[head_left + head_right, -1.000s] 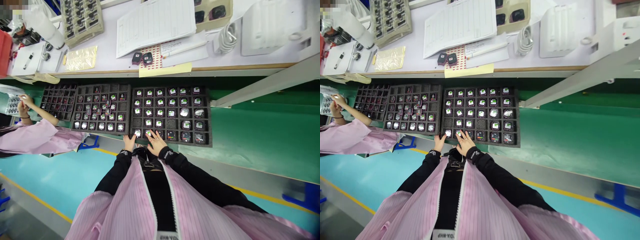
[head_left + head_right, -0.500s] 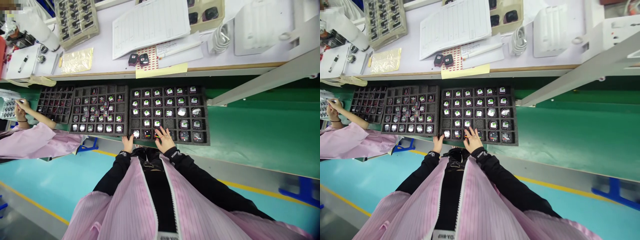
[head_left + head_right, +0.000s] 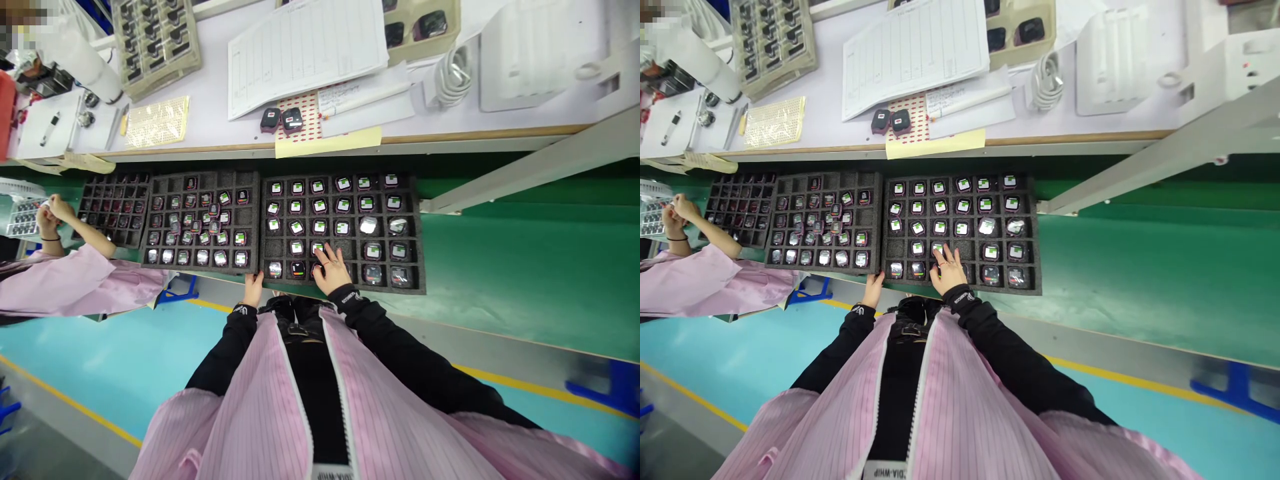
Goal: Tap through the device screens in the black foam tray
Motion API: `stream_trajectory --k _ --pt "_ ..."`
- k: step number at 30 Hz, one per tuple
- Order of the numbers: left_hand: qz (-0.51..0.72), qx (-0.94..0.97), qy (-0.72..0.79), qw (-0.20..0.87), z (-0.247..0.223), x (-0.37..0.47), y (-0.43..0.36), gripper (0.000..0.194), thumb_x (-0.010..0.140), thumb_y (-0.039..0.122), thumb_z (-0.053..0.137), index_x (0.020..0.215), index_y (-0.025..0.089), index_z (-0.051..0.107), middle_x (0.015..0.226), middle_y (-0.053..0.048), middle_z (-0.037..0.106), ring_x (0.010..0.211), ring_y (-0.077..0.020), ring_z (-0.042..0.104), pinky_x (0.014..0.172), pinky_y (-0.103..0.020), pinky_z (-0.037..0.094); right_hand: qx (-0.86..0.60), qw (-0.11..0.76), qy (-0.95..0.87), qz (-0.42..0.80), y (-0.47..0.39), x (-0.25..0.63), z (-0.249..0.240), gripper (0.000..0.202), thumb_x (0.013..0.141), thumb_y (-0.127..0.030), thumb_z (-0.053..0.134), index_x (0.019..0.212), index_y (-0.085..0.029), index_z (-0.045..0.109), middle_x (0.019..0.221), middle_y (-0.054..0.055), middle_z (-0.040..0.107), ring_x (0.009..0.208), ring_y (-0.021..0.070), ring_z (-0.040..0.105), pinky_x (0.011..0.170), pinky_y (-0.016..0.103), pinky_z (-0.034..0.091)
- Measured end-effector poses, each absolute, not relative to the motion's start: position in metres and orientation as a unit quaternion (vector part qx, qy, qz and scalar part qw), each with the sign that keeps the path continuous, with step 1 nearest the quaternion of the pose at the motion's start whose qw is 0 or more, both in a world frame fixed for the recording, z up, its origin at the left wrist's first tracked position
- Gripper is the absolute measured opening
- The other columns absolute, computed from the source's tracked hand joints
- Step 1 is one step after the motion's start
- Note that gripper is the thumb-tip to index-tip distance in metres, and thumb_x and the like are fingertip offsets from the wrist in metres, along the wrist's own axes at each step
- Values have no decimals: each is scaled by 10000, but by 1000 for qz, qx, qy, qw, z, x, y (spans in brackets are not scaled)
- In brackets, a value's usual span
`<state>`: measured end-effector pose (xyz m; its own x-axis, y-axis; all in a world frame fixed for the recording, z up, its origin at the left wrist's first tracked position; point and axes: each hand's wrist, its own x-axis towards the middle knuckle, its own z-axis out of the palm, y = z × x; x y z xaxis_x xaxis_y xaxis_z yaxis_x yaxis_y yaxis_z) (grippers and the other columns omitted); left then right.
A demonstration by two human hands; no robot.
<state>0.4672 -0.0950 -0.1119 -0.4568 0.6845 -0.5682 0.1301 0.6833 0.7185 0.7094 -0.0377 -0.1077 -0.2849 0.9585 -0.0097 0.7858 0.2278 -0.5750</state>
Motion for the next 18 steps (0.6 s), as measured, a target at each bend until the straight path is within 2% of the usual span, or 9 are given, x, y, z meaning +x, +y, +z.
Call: stream_trajectory --k 4,11,18 --pt "295 246 797 466 -115 464 -95 308 898 291 553 1164 141 596 1143 -151 639 1064 -238 615 988 -380 465 -572 129 -778 226 -32 705 -101 555 836 -178 430 1326 62 533 1280 275 601 1414 323 366 1216 554 198" --pt "291 232 799 472 -122 459 -94 279 876 298 594 1098 131 611 1067 -146 662 1050 -245 629 975 -380 472 -547 147 -793 223 -28 693 -94 546 832 -190 452 1344 -19 536 1315 209 599 1427 307 343 1226 550 179" --pt "299 225 793 480 -122 458 -92 294 859 289 611 1102 123 631 1071 -150 687 1050 -248 641 977 -392 483 -504 129 -815 255 -20 665 -91 551 841 -189 459 1344 23 531 1245 214 645 1445 324 302 1236 544 146"
